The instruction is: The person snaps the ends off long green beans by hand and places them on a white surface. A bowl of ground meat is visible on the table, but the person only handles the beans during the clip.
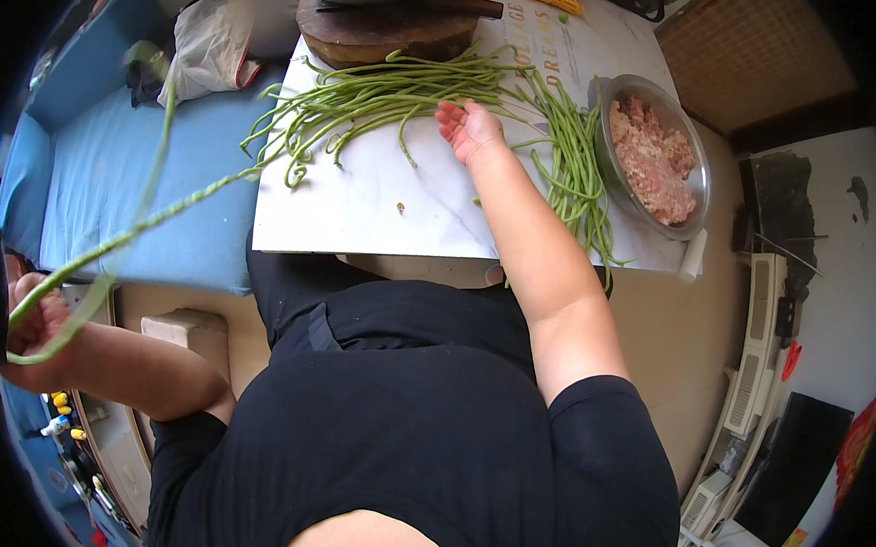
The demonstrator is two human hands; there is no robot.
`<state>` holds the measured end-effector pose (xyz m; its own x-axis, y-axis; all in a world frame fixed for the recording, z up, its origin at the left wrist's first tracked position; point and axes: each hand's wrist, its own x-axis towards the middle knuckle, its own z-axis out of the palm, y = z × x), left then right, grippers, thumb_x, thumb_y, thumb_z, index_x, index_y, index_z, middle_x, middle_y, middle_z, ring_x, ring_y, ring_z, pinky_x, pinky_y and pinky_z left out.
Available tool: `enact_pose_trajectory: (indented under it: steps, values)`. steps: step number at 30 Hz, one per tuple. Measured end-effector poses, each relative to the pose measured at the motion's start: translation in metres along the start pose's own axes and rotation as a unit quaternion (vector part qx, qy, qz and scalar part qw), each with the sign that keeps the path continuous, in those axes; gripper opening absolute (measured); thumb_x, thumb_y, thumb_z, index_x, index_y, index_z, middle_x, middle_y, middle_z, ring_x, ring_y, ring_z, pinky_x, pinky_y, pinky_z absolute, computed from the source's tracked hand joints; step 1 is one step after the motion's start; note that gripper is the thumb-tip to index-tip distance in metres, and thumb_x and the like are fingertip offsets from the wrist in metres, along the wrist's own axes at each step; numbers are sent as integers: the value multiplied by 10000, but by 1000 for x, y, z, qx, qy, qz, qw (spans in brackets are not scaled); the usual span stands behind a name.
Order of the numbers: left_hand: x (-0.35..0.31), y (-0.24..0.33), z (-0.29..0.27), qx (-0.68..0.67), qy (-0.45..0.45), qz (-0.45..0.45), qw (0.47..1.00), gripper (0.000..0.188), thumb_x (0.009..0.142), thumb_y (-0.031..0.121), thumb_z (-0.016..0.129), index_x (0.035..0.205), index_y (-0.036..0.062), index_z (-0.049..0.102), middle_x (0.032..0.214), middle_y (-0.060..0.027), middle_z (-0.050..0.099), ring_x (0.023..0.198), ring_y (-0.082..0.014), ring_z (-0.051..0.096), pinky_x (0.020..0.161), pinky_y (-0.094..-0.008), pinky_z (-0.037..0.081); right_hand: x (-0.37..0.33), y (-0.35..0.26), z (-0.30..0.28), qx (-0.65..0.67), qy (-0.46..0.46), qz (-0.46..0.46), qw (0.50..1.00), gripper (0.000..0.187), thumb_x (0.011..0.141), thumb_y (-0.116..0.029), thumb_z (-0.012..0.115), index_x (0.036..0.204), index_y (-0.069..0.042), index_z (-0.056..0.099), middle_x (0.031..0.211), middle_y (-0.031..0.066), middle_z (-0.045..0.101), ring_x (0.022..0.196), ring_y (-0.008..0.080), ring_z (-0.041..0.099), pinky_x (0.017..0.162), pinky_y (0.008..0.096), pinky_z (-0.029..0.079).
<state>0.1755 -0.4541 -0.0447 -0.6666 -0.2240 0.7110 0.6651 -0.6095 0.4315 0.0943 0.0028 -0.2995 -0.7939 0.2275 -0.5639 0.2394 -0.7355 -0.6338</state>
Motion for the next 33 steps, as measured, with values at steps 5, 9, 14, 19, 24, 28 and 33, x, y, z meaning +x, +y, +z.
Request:
enact_pose_trajectory:
  steps: [5,9,14,19,24,28,33]
  values:
    - [-44,-65,44,-22,-15,-219,975,132,843,132,521,843,2,544,689,-49,489,555,-103,436,521,-235,361,-32,6,14,-69,59,11,996,250,904,-223,371,1039,-22,433,936,135,570,763,227,566,608,316,465]
    - [-101,-122,74,175,-137,-439,870,90,816,83,569,831,-1,597,674,-8,551,591,-63,490,519,-203,382,-125,4,58,-199,-120,-121,965,310,909,-229,371,1113,-10,450,963,137,576,827,217,568,684,298,451]
    - [-158,-158,96,224,-242,-468,820,108,794,85,606,742,-8,587,593,7,526,521,-56,440,462,-216,357,-205,11,80,-238,-408,-81,878,343,905,-251,459,1118,15,495,1023,133,587,951,176,552,860,307,422]
    - [-149,-159,95,365,-363,-336,789,163,725,139,685,734,-4,607,595,-62,540,519,-110,488,480,-253,392,-213,11,58,-257,-298,-184,901,214,882,-174,514,979,12,559,779,34,587,727,93,539,691,231,437]
    - [-132,-154,89,283,-230,-377,851,185,763,173,661,784,6,585,549,11,428,506,-43,369,461,-198,303,-222,3,42,-325,-317,-72,888,251,890,-244,507,973,-17,572,620,-54,433,548,30,355,516,179,316]
    - [-121,-151,95,314,-327,-349,820,160,783,157,632,789,9,574,557,16,441,517,-38,384,465,-189,305,-235,3,41,-424,-299,-110,848,265,914,-267,445,912,-31,567,624,-30,447,571,40,371,532,192,335]
    - [-127,-153,96,302,-421,-328,790,123,802,119,583,765,2,571,597,-21,509,543,-71,457,494,-237,383,-239,1,34,-477,-318,-121,811,285,913,-236,438,843,10,566,679,18,519,651,86,446,632,233,392]
